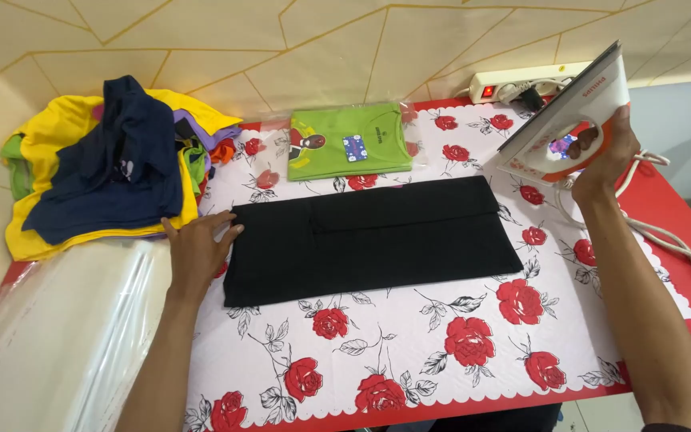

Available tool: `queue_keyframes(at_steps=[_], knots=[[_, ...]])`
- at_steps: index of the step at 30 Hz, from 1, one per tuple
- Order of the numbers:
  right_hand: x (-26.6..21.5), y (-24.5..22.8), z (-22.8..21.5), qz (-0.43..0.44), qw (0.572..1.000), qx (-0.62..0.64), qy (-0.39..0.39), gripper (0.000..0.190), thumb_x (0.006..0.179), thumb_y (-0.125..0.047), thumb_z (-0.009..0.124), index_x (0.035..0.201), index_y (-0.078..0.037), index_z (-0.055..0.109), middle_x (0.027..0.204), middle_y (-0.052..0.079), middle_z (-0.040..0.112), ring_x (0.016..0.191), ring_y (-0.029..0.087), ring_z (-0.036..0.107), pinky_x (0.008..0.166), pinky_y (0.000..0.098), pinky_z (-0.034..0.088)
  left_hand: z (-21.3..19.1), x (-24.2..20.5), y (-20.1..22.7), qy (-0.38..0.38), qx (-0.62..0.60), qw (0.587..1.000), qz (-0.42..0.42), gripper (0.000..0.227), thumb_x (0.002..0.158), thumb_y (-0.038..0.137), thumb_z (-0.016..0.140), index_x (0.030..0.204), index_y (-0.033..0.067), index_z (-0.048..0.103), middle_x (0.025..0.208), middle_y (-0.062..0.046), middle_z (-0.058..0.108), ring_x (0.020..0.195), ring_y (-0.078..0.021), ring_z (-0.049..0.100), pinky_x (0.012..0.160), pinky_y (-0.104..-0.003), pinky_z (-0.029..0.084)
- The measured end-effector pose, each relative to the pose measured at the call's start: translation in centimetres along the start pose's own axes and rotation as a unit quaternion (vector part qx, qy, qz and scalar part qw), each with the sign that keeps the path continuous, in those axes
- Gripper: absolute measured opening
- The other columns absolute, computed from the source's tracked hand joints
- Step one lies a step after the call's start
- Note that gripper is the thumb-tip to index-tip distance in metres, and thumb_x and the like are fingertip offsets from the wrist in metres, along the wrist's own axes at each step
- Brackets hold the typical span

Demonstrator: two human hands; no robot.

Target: Ironing a black t-shirt and then placing it into a clear plastic packaging sleeve for retail.

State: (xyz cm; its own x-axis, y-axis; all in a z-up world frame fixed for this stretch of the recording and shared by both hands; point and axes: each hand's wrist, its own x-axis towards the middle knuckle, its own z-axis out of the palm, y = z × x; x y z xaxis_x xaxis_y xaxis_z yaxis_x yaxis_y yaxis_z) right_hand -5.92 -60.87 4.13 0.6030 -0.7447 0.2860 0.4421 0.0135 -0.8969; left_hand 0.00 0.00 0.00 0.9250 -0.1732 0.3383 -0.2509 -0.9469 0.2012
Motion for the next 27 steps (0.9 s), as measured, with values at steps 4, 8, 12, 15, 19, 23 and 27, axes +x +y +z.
queue_keyframes(at_steps=[4,8,12,15,19,23,27], knots=[[0.2,0.2,-1.3,-0.038,0.992,-0.120,-0.030,0.060,0.096,-0.072,0.051,0.095,-0.013,0.066,0.072,-0.001,0.062,0.064,0.013,0.061,0.065,0.0270,0.055,0.3,0.0,0.0,-0.004,0.007,1.000,-0.020,0.047,0.095,0.046,0.067,0.131,0.0161,0.071,0.120,-0.009,0.074,0.119,-0.0273,0.066,0.120,-0.070,0.011],[-1.3,-1.2,-1.6,-0.216,0.952,-0.217,0.000,0.045,0.106,-0.047,0.051,0.129,-0.011,0.064,0.102,0.003,0.055,0.094,0.018,0.056,0.084,0.0352,0.046,0.4,-0.2,0.1,0.046,0.050,0.997,-0.021,0.050,0.101,0.052,0.059,0.130,0.0133,0.072,0.107,-0.009,0.077,0.108,-0.0253,0.070,0.116,-0.063,0.026],[-3.3,-1.2,-1.5,-0.350,0.903,-0.251,0.008,0.025,0.106,0.000,0.057,0.129,0.000,0.067,0.092,0.006,0.045,0.084,0.019,0.043,0.074,0.0354,0.040,-0.2,-0.4,0.7,0.074,0.049,0.996,-0.029,0.048,0.102,0.050,0.062,0.126,0.0106,0.074,0.090,-0.006,0.078,0.089,-0.0221,0.071,0.086,-0.044,0.045],[-6.1,-2.3,1.0,-0.337,0.862,-0.354,-0.136,0.013,0.103,0.009,0.065,0.109,-0.002,0.068,0.117,0.013,0.071,0.089,0.021,0.053,0.078,0.0356,0.044,0.0,-0.4,1.1,0.046,0.081,0.995,-0.044,0.052,0.101,0.054,0.059,0.129,0.0119,0.072,0.092,-0.008,0.077,0.092,-0.0238,0.070,0.082,-0.044,0.046],[-9.6,-2.0,6.1,-0.267,0.846,-0.367,-0.280,0.023,0.087,-0.010,0.079,0.109,-0.016,0.077,0.104,0.008,0.071,0.094,0.029,0.065,0.086,0.0395,0.050,-2.2,-1.2,2.6,0.009,-0.005,0.999,-0.051,0.048,0.105,0.048,0.058,0.122,0.0056,0.072,0.090,-0.013,0.077,0.095,-0.0318,0.076,0.092,-0.050,0.049],[-15.0,-5.8,14.1,-0.176,0.736,-0.438,-0.485,0.033,0.086,-0.019,0.075,0.118,-0.013,0.075,0.117,0.024,0.068,0.116,0.045,0.063,0.101,0.0532,0.049,-4.0,-1.8,3.2,-0.119,-0.019,0.984,-0.129,0.052,0.104,0.048,0.050,0.117,0.0021,0.071,0.098,-0.021,0.076,0.096,-0.0395,0.075,0.082,-0.053,0.056],[-17.6,-4.4,21.4,-0.151,0.651,-0.425,-0.610,0.044,0.092,-0.032,0.070,0.129,-0.010,0.067,0.128,0.025,0.065,0.127,0.044,0.058,0.109,0.0524,0.044,-7.7,-2.4,4.5,-0.237,-0.025,0.955,-0.175,0.073,0.101,0.063,0.042,0.125,-0.0008,0.067,0.113,-0.028,0.072,0.111,-0.0462,0.070,0.092,-0.055,0.055]])
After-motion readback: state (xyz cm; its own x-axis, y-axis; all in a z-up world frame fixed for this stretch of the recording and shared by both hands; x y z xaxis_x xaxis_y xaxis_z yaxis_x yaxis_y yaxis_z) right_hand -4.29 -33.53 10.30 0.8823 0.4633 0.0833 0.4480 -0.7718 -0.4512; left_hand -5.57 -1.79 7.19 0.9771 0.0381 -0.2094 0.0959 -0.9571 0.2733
